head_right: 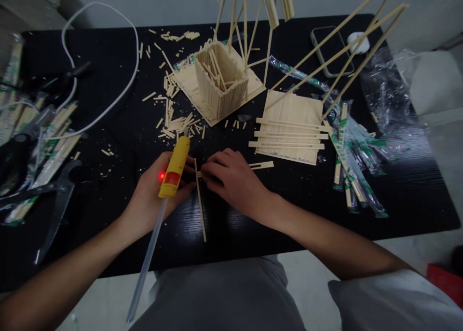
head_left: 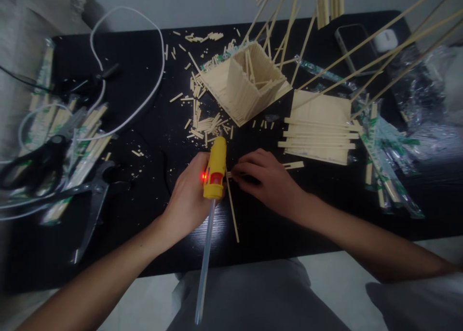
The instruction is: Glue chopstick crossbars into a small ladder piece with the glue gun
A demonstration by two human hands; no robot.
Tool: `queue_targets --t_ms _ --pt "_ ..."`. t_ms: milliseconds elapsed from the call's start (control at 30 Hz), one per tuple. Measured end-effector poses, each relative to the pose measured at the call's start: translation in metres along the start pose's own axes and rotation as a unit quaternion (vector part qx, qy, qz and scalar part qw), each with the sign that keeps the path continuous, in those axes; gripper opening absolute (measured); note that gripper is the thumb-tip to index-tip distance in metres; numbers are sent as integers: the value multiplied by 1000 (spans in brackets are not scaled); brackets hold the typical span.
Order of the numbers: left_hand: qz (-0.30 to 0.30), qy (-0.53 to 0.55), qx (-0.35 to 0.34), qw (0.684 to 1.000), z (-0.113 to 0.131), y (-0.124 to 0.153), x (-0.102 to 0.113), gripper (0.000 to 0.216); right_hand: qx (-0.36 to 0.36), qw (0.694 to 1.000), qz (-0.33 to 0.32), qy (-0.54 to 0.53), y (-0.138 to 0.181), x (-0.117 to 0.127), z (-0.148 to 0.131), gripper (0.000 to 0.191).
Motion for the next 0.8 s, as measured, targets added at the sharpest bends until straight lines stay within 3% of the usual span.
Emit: queue_targets --t_ms 800 --pt "5 0 4 1000 0 -1 -1 32 11 1000 14 -6 -1 0 0 8"
Point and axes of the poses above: each hand's wrist, its own y-axis away from the middle knuckle, its own x-axis out of the back of the hand, z = x × y, the point moved 1 cm from there along -y, towards the middle knuckle, and after that the axes turned 14 degrees about y, right-handed, at the moved point
